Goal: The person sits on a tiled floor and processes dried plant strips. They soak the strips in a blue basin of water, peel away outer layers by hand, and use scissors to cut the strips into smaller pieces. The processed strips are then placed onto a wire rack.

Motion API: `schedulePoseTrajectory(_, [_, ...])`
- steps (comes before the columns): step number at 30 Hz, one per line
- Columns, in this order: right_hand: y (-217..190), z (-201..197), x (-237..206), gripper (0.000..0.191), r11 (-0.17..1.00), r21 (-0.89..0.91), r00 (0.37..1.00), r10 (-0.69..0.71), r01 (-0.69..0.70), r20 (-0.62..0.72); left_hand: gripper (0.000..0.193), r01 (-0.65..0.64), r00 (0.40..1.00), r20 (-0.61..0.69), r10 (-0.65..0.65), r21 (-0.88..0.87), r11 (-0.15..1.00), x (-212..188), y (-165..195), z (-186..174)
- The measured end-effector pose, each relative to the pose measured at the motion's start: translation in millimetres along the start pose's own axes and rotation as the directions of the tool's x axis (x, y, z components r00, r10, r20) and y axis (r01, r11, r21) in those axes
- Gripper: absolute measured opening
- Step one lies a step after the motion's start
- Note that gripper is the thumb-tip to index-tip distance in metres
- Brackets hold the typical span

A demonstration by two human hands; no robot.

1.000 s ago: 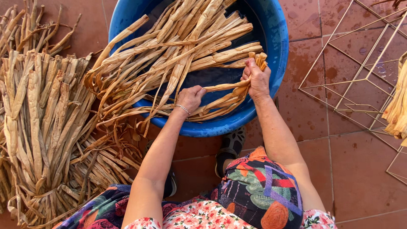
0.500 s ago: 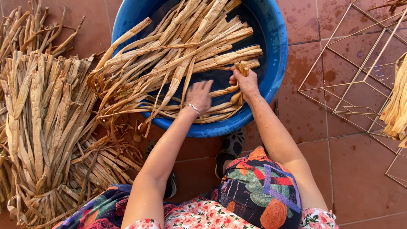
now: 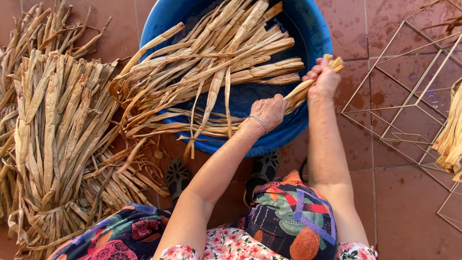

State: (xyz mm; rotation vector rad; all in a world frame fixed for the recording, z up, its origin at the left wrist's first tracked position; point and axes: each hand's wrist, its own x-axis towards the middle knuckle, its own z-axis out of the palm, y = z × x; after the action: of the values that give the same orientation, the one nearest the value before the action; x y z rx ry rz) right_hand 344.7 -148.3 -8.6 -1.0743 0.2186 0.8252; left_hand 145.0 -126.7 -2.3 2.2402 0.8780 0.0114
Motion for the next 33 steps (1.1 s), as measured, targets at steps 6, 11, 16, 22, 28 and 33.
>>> schedulePoseTrajectory(6, [-35, -12, 23, 0.023, 0.995, 0.029, 0.994, -0.099, 0.100, -0.035, 0.026, -0.136, 0.990, -0.045, 0.136, 0.016, 0.991, -43, -13, 2])
schedulePoseTrajectory(11, [-35, -5, 31, 0.020, 0.995, 0.044, 0.992, -0.091, 0.095, -0.089, 0.027, -0.194, 0.968, -0.168, 0.187, -0.027, 0.981, -64, -13, -6])
schedulePoseTrajectory(16, [-48, -5, 47, 0.017, 0.988, 0.018, 0.982, -0.150, 0.153, -0.118, 0.029, -0.201, 0.968, -0.149, 0.201, 0.011, 0.979, -74, -12, -20])
schedulePoseTrajectory(22, [-77, -28, 67, 0.017, 0.964, 0.018, 0.947, -0.256, 0.264, -0.194, 0.023, -0.249, 0.944, -0.221, 0.245, 0.010, 0.968, -100, -27, -28])
schedulePoseTrajectory(28, [-101, -40, 74, 0.022, 0.929, -0.014, 0.887, -0.358, 0.371, -0.291, 0.020, -0.284, 0.950, -0.104, 0.294, 0.100, 0.953, -120, -55, -47])
schedulePoseTrajectory(33, [-118, -32, 55, 0.013, 0.831, -0.197, 0.826, -0.548, 0.520, -0.132, 0.011, -0.032, 0.999, -0.022, 0.042, 0.348, 0.937, -123, -107, -72])
